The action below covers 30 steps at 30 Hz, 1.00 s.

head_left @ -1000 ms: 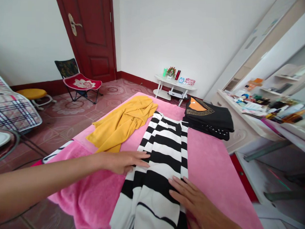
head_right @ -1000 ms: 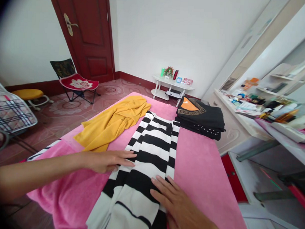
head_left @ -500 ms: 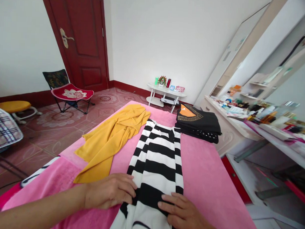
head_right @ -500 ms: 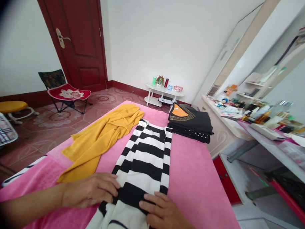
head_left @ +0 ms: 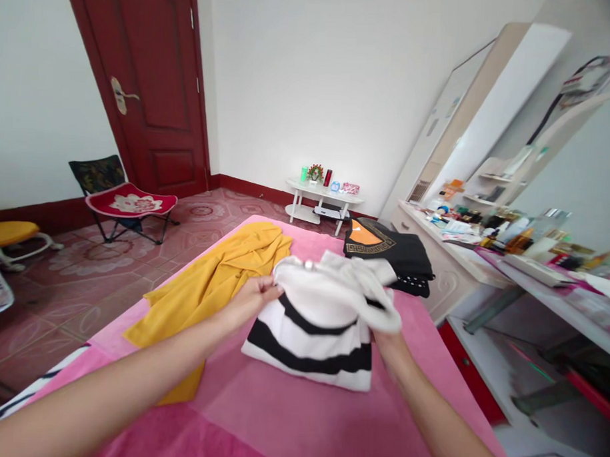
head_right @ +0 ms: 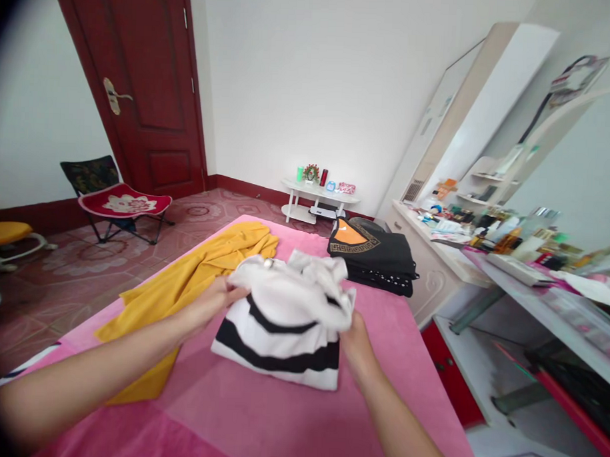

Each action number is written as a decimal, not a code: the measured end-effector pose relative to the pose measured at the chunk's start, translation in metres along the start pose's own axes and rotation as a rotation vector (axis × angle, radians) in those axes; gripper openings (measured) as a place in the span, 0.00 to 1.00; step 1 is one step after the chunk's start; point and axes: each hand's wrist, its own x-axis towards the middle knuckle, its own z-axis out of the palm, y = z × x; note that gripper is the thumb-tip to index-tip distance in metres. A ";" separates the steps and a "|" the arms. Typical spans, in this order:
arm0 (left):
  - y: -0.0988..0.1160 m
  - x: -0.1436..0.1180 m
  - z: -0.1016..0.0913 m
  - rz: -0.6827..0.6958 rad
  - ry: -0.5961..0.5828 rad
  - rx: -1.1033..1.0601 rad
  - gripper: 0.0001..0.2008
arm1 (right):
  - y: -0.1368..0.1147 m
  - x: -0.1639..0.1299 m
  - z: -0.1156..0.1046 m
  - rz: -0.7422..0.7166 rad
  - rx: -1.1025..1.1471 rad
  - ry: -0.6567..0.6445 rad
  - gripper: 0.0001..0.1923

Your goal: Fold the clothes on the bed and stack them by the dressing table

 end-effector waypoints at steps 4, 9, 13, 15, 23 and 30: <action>-0.033 0.056 0.013 -0.076 0.215 0.239 0.18 | 0.064 0.040 0.010 0.104 -0.108 0.072 0.22; -0.068 0.057 0.014 -0.045 0.279 0.344 0.26 | 0.106 0.036 0.014 0.078 -0.144 0.118 0.25; -0.082 0.049 0.005 0.062 0.295 0.459 0.26 | 0.099 0.022 0.013 0.007 -0.177 0.131 0.27; -0.086 0.043 0.000 0.115 0.253 0.491 0.26 | 0.100 0.009 0.013 -0.027 -0.206 0.144 0.25; -0.086 0.037 -0.001 0.046 0.192 0.659 0.28 | 0.116 -0.008 0.009 0.044 -0.280 0.061 0.19; -0.063 0.082 0.009 0.087 0.251 0.797 0.25 | 0.056 0.043 0.019 -0.097 -0.696 0.148 0.31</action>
